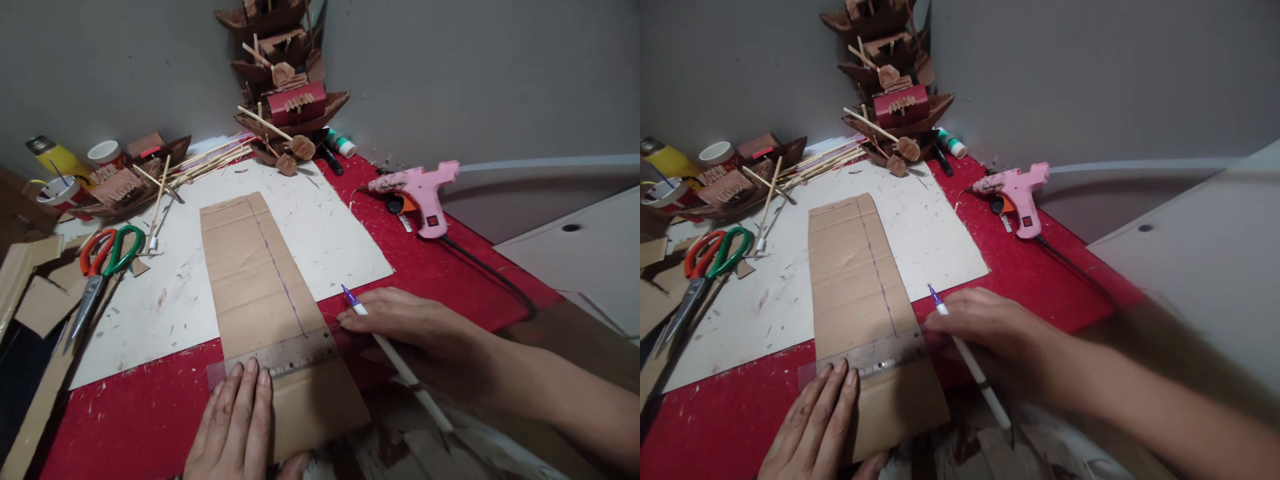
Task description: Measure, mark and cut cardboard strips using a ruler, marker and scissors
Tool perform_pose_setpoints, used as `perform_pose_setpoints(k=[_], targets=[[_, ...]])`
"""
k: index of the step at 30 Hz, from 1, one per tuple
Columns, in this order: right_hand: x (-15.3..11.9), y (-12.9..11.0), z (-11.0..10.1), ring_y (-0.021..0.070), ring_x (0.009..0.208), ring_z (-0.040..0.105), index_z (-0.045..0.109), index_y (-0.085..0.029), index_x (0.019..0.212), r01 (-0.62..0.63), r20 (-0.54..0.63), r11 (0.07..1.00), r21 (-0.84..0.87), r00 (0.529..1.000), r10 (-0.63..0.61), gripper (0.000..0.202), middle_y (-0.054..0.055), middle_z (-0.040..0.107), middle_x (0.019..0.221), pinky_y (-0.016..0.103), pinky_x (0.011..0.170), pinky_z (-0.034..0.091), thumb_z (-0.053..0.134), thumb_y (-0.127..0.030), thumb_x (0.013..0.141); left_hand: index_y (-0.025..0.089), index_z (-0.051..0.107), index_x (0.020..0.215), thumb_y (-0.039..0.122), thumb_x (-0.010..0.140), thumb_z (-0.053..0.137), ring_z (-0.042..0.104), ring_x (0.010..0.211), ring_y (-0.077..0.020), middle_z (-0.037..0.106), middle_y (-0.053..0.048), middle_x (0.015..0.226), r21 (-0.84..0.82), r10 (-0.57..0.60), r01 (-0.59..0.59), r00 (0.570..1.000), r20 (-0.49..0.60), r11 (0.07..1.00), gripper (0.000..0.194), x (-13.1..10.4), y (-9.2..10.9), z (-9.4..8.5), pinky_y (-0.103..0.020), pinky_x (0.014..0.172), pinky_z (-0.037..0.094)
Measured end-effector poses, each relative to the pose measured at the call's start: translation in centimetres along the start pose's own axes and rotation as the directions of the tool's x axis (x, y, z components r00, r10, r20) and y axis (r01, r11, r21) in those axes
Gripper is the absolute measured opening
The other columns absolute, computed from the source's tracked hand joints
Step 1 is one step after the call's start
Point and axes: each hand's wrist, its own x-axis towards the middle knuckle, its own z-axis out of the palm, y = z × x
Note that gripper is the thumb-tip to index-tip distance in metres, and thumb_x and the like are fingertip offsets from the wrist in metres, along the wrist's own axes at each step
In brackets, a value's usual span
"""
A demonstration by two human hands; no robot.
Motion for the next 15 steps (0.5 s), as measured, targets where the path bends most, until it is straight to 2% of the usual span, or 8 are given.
perform_pose_setpoints(k=[3, 5, 7, 9, 11, 13, 15], targets=[[1.0, -1.2, -1.1, 0.0163, 0.091, 0.063, 0.048, -0.029, 0.135, 0.073, -0.070, 0.980, 0.186, 0.996, -0.061, 0.044, 0.007, 0.067, 0.098, 0.029, 0.078, 0.050, 0.053, -0.016, 0.094, 0.009, 0.058, 0.129, 0.041, 0.083, 0.063, 0.050, 0.126, -0.0246, 0.062, -0.012, 0.130, -0.012, -0.004, 0.004, 1.000, -0.007, 1.000, 0.056, 0.1, 0.1, 0.0, -0.033, 0.114, 0.026], [2.4, -2.4, -1.4, 0.0153, 0.080, 0.063, 0.050, -0.027, 0.135, 0.116, -0.061, 0.949, 0.293, 0.993, -0.102, 0.042, 0.005, 0.067, 0.091, 0.027, 0.071, 0.050, 0.052, -0.018, 0.094, 0.010, 0.058, 0.129, 0.040, 0.084, 0.062, 0.050, 0.125, -0.0244, 0.062, -0.012, 0.131, -0.014, -0.009, 0.009, 1.000, -0.006, 1.000, 0.054, 0.1, 0.1, -0.1, -0.033, 0.114, 0.026], [4.1, -3.7, -1.3, 0.0119, 0.074, 0.061, 0.060, -0.020, 0.125, 0.097, -0.035, 0.909, 0.405, 0.995, -0.091, 0.035, 0.005, 0.066, 0.088, 0.021, 0.066, 0.049, 0.056, -0.013, 0.090, 0.010, 0.058, 0.129, 0.040, 0.084, 0.062, 0.051, 0.125, -0.0241, 0.062, -0.012, 0.131, -0.006, -0.013, 0.013, 1.000, 0.001, 1.000, 0.054, 0.2, 0.1, -0.1, -0.033, 0.114, 0.025], [6.1, -4.8, -0.6, 0.0111, 0.078, 0.062, 0.064, -0.011, 0.114, 0.089, -0.024, 0.870, 0.484, 0.996, -0.089, 0.027, 0.008, 0.068, 0.089, 0.019, 0.069, 0.048, 0.055, -0.007, 0.089, 0.010, 0.057, 0.129, 0.041, 0.083, 0.062, 0.052, 0.123, -0.0240, 0.062, -0.012, 0.131, 0.019, -0.002, 0.002, 1.000, 0.007, 1.000, 0.056, 0.2, 0.1, -0.3, -0.032, 0.114, 0.024], [7.8, -5.5, 0.7, 0.0120, 0.080, 0.062, 0.065, -0.005, 0.104, 0.090, 0.026, 0.847, 0.524, 0.992, -0.122, 0.019, 0.012, 0.069, 0.091, 0.020, 0.073, 0.049, 0.053, -0.010, 0.090, 0.009, 0.057, 0.129, 0.043, 0.082, 0.063, 0.053, 0.121, -0.0246, 0.063, -0.012, 0.129, 0.055, 0.037, -0.038, 0.999, 0.012, 0.998, 0.058, 0.3, -0.1, -0.4, -0.032, 0.114, 0.023], [9.2, -5.8, 2.1, 0.0108, 0.070, 0.059, 0.065, -0.008, 0.096, -0.032, 0.126, 0.823, 0.568, 0.991, -0.049, 0.016, 0.008, 0.068, 0.082, 0.020, 0.065, 0.048, 0.052, -0.016, 0.090, 0.008, 0.058, 0.128, 0.045, 0.082, 0.062, 0.055, 0.119, -0.0252, 0.065, -0.013, 0.126, 0.084, 0.071, -0.073, 0.997, 0.018, 0.994, 0.059, 0.4, -0.2, -0.6, -0.032, 0.114, 0.023], [10.3, -5.6, 3.6, 0.0092, 0.062, 0.054, 0.064, -0.012, 0.087, -0.172, 0.210, 0.817, 0.550, 0.976, 0.065, 0.010, 0.002, 0.065, 0.073, 0.018, 0.057, 0.045, 0.054, -0.014, 0.085, 0.009, 0.059, 0.126, 0.046, 0.083, 0.060, 0.057, 0.116, -0.0255, 0.067, -0.013, 0.123, 0.105, 0.087, -0.089, 0.996, 0.022, 0.991, 0.056, 0.4, -0.3, -0.8, -0.033, 0.111, 0.026]])
